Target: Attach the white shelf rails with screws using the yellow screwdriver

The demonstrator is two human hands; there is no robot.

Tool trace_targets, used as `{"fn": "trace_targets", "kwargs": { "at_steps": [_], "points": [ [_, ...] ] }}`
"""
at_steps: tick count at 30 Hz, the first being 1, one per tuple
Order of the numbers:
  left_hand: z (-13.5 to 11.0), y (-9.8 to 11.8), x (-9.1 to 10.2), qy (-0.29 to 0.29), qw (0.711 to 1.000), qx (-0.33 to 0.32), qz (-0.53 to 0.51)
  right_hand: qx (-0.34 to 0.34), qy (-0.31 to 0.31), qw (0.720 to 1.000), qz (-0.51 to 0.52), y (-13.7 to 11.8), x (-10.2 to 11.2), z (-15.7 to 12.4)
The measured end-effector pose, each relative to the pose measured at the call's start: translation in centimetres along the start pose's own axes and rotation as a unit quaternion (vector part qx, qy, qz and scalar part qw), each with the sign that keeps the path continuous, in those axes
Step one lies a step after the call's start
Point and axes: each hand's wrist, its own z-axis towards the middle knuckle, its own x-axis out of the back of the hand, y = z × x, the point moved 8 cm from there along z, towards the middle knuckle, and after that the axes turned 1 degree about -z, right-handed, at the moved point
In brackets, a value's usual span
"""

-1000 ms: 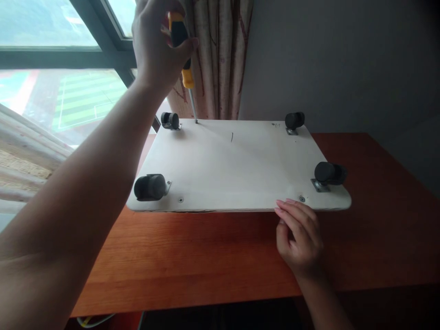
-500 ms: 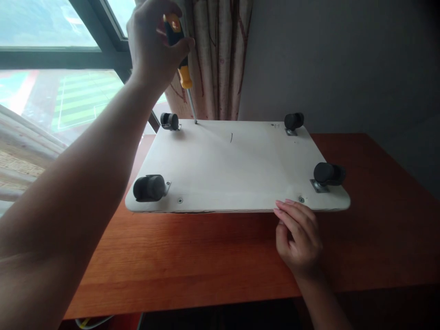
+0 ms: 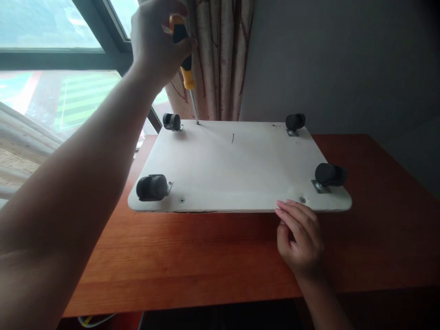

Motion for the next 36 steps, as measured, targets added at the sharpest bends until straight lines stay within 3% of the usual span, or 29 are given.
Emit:
{"fn": "trace_targets", "kwargs": {
  "at_steps": [8,13,18,25,33,36],
  "points": [
    [-0.2,0.8,-1.1,-0.031,0.999,-0.03,0.013,0.002,-0.004,1.0,-0.001,-0.1,0.1,0.1],
    [-0.1,0.3,-0.9,-0.025,0.997,-0.005,0.071,0.001,0.001,1.0,-0.002,0.0,0.0,0.0],
    [-0.5,0.5,-1.1,-0.01,1.0,-0.029,0.005,0.003,-0.001,1.0,0.0,-0.1,0.0,0.0],
    [-0.3,0.2,-0.7,-0.014,1.0,0.006,0.007,0.002,0.0,1.0,-0.001,-0.1,0.1,0.0],
    [-1.5,0.4,-0.8,0.015,0.999,-0.026,-0.023,0.001,-0.003,1.0,0.005,0.0,0.0,-0.1],
    [-1.4,-0.1,-0.3,0.027,0.999,-0.001,-0.04,0.005,-0.001,1.0,0.004,0.0,0.0,-0.1]
  ]
}}
